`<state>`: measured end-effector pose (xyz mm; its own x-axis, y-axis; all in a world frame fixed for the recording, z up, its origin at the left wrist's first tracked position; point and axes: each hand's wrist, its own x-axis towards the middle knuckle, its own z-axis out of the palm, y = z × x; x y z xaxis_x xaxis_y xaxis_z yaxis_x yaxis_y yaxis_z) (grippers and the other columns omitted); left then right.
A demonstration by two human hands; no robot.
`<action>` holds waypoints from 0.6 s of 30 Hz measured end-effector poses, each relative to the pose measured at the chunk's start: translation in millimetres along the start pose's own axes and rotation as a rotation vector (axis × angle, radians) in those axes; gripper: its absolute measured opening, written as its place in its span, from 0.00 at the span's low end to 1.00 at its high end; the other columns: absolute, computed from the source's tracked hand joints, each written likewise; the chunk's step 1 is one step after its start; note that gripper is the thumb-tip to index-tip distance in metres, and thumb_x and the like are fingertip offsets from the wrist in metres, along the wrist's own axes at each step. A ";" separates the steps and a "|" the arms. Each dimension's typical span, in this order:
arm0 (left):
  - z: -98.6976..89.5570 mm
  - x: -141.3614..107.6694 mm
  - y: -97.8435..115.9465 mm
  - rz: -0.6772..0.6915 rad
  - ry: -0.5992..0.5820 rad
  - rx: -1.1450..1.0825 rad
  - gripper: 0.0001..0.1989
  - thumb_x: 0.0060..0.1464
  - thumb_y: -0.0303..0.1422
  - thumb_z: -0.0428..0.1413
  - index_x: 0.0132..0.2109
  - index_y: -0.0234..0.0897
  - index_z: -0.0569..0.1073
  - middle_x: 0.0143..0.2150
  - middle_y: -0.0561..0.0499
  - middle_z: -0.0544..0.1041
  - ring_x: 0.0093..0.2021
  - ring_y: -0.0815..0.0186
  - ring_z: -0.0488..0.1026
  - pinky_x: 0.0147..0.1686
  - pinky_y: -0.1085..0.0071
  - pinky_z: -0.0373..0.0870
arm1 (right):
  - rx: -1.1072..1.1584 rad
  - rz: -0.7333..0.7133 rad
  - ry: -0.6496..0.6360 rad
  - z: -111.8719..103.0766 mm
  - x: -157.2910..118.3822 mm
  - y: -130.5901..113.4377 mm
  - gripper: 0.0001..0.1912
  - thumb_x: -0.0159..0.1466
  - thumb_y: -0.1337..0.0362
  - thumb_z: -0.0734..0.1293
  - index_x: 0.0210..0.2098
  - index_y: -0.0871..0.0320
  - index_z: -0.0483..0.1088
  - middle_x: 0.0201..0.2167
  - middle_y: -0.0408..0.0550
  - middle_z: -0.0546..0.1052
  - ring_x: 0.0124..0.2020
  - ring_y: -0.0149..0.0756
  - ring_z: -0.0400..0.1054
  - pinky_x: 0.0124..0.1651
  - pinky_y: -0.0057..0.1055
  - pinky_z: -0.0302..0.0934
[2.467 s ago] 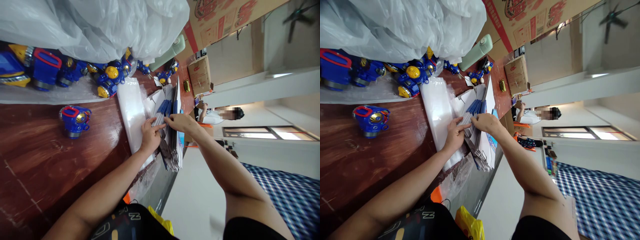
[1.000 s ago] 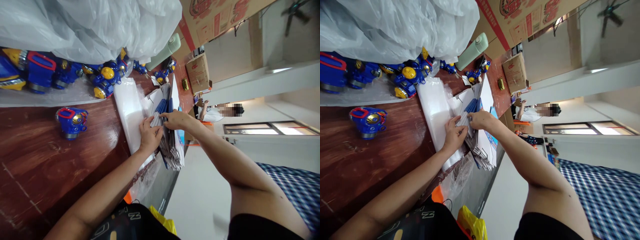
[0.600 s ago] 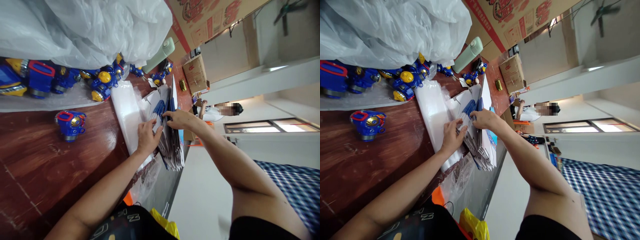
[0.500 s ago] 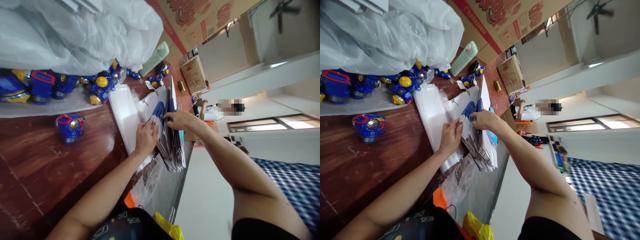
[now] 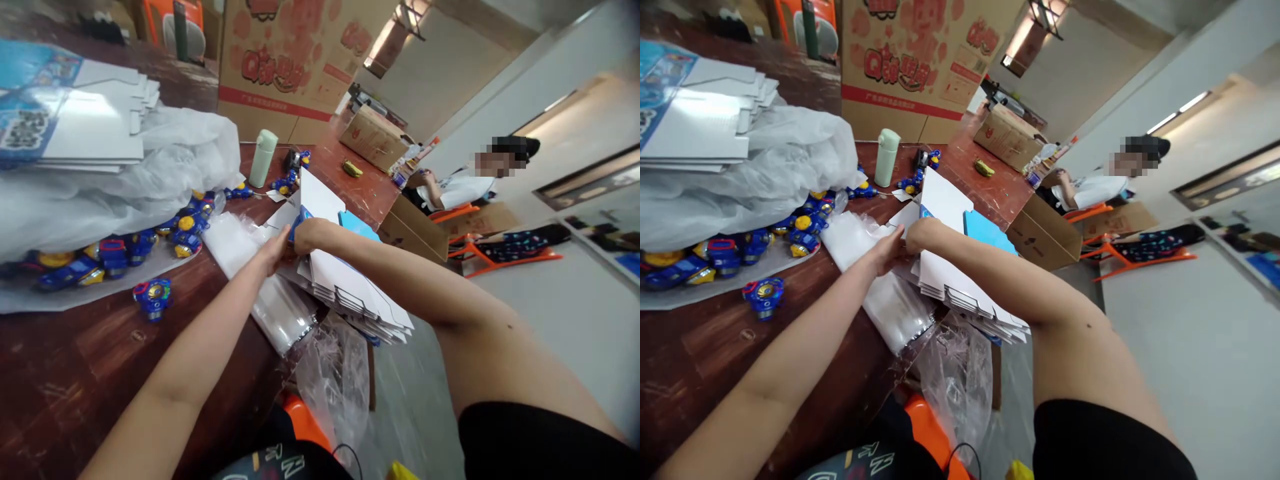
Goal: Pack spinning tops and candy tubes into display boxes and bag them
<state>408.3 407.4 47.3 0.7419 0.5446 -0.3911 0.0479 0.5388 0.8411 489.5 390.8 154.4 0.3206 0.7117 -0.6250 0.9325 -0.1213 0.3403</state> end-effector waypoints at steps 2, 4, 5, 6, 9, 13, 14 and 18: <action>2.0 14.6 23.4 -0.124 -0.096 -0.006 0.40 0.66 0.65 0.41 0.37 0.33 0.80 0.38 0.33 0.83 0.43 0.45 0.82 0.49 0.49 0.79 | 0.080 -0.031 0.020 -9.5 -3.5 3.8 0.17 0.62 0.62 0.71 0.49 0.59 0.83 0.46 0.58 0.84 0.59 0.58 0.75 0.67 0.53 0.65; 8.9 24.3 39.6 -0.209 -0.150 0.004 0.41 0.65 0.67 0.42 0.38 0.33 0.80 0.36 0.35 0.83 0.40 0.46 0.82 0.44 0.49 0.80 | 0.184 -0.096 0.045 -17.4 -12.5 16.8 0.16 0.63 0.61 0.71 0.48 0.59 0.83 0.46 0.57 0.84 0.57 0.55 0.77 0.66 0.48 0.67; 13.3 28.0 43.9 -0.235 -0.158 0.010 0.40 0.65 0.66 0.44 0.39 0.33 0.80 0.35 0.36 0.83 0.40 0.47 0.82 0.43 0.49 0.81 | 0.240 -0.140 0.061 -18.1 -18.7 29.2 0.17 0.64 0.59 0.71 0.49 0.58 0.83 0.48 0.55 0.84 0.56 0.52 0.77 0.65 0.44 0.68; 17.7 31.5 45.6 -0.248 -0.155 0.021 0.37 0.65 0.65 0.48 0.40 0.33 0.80 0.35 0.37 0.83 0.41 0.48 0.83 0.43 0.51 0.81 | 0.293 -0.186 0.083 -14.7 -25.6 46.7 0.19 0.66 0.57 0.70 0.53 0.56 0.82 0.53 0.54 0.83 0.57 0.49 0.77 0.66 0.41 0.67; 27.0 42.2 39.1 -0.247 -0.096 0.074 0.23 0.63 0.50 0.64 0.42 0.30 0.80 0.35 0.41 0.83 0.39 0.53 0.83 0.45 0.56 0.82 | 0.516 -0.168 0.301 30.1 -46.9 126.2 0.33 0.72 0.50 0.64 0.73 0.52 0.63 0.71 0.53 0.69 0.67 0.45 0.69 0.71 0.37 0.60; 29.4 54.3 24.7 -0.237 0.019 0.153 0.12 0.64 0.33 0.66 0.50 0.30 0.78 0.41 0.46 0.83 0.37 0.63 0.82 0.43 0.63 0.83 | 0.809 0.521 0.695 161.7 -87.7 231.8 0.40 0.77 0.49 0.57 0.78 0.70 0.48 0.75 0.74 0.58 0.73 0.51 0.61 0.69 0.36 0.59; 29.9 55.9 22.7 -0.237 0.032 0.167 0.12 0.66 0.32 0.64 0.52 0.30 0.78 0.42 0.46 0.83 0.37 0.64 0.82 0.42 0.64 0.83 | 0.841 0.677 0.658 197.1 -100.7 244.5 0.40 0.77 0.49 0.55 0.77 0.75 0.49 0.73 0.80 0.59 0.72 0.54 0.62 0.66 0.37 0.61; 41.5 49.0 25.1 -0.217 0.036 0.155 0.18 0.62 0.25 0.64 0.58 0.27 0.76 0.40 0.43 0.83 0.33 0.63 0.82 0.36 0.66 0.84 | 0.948 0.786 0.433 297.2 -132.9 233.5 0.40 0.78 0.50 0.43 0.67 0.75 0.67 0.53 0.79 0.79 0.48 0.53 0.80 0.47 0.41 0.70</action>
<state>473.6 420.9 64.7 0.6791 0.4513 -0.5790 0.3071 0.5417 0.7825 714.0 62.3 108.1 0.9169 0.3698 -0.1504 0.3321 -0.9156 -0.2266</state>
